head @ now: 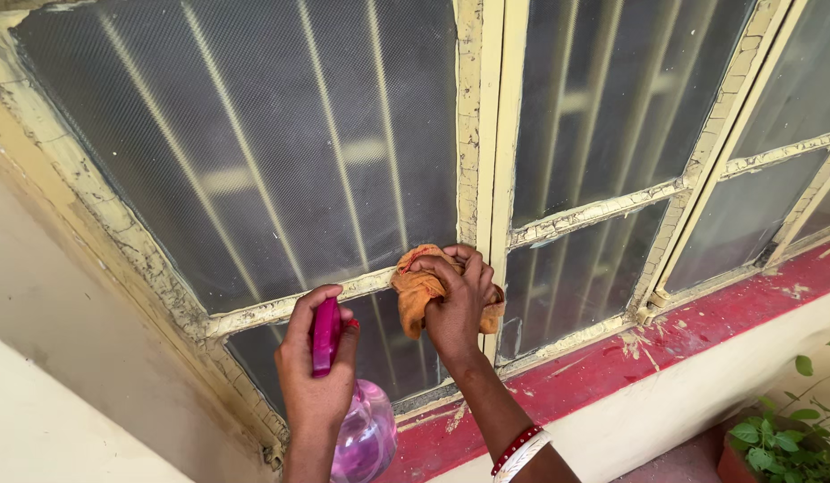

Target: The person cleans a glass window by spraying liquid from a spray bottle and wiping the surface with a cloth.

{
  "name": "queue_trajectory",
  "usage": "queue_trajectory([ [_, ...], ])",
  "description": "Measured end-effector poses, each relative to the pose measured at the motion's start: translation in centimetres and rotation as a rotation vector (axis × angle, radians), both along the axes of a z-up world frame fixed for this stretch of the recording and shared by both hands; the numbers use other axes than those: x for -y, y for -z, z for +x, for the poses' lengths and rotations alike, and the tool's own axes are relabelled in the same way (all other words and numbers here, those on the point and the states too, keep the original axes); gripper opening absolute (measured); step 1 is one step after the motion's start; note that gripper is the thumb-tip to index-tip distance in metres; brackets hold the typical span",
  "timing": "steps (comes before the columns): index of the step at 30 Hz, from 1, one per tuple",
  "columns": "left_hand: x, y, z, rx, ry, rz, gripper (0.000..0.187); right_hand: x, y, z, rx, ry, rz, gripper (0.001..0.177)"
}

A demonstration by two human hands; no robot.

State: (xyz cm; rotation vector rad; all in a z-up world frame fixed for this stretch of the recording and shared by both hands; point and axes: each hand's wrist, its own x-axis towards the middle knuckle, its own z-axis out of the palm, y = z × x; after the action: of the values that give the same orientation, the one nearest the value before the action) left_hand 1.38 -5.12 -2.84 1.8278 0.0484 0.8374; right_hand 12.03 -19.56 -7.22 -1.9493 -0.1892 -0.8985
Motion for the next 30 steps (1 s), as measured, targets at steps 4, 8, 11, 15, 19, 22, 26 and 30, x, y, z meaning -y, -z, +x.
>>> queue_trajectory([
  [4, -0.7, -0.1, -0.2, 0.017, -0.025, 0.004, 0.041, -0.2, 0.2, 0.1, -0.022, -0.005, 0.021, 0.049],
  [8, -1.4, -0.4, -0.7, 0.01, -0.055, -0.009, 0.042, -0.6, 0.1, -0.1, 0.035, -0.006, 0.061, 0.041],
  [11, -2.0, -0.5, -1.0, 0.035, -0.06, -0.022, 0.042, -0.9, -0.1, -0.4, 0.01, 0.028, 0.057, 0.044],
  [15, -2.6, -0.4, -1.3, 0.028, -0.062, -0.05, 0.04, -2.1, -0.5, -0.6, -0.025, 0.087, -0.023, 0.048],
  [19, -3.3, 0.1, -1.5, 0.047, -0.079, -0.04, 0.042, -4.1, -0.5, -1.4, -0.003, 0.032, -0.088, 0.056],
  [22, -4.1, 0.7, -1.8, 0.067, -0.091, -0.03, 0.041, -6.5, -0.5, -2.6, 0.037, -0.057, -0.13, 0.061],
  [26, -5.3, 1.0, -2.5, 0.091, -0.114, -0.017, 0.04, -9.6, -0.9, -3.6, 0.021, -0.103, -0.199, 0.064],
  [30, -6.5, 1.0, -3.8, 0.046, -0.164, 0.014, 0.039, -12.2, -0.7, -4.6, 0.034, -0.196, -0.224, 0.063],
])
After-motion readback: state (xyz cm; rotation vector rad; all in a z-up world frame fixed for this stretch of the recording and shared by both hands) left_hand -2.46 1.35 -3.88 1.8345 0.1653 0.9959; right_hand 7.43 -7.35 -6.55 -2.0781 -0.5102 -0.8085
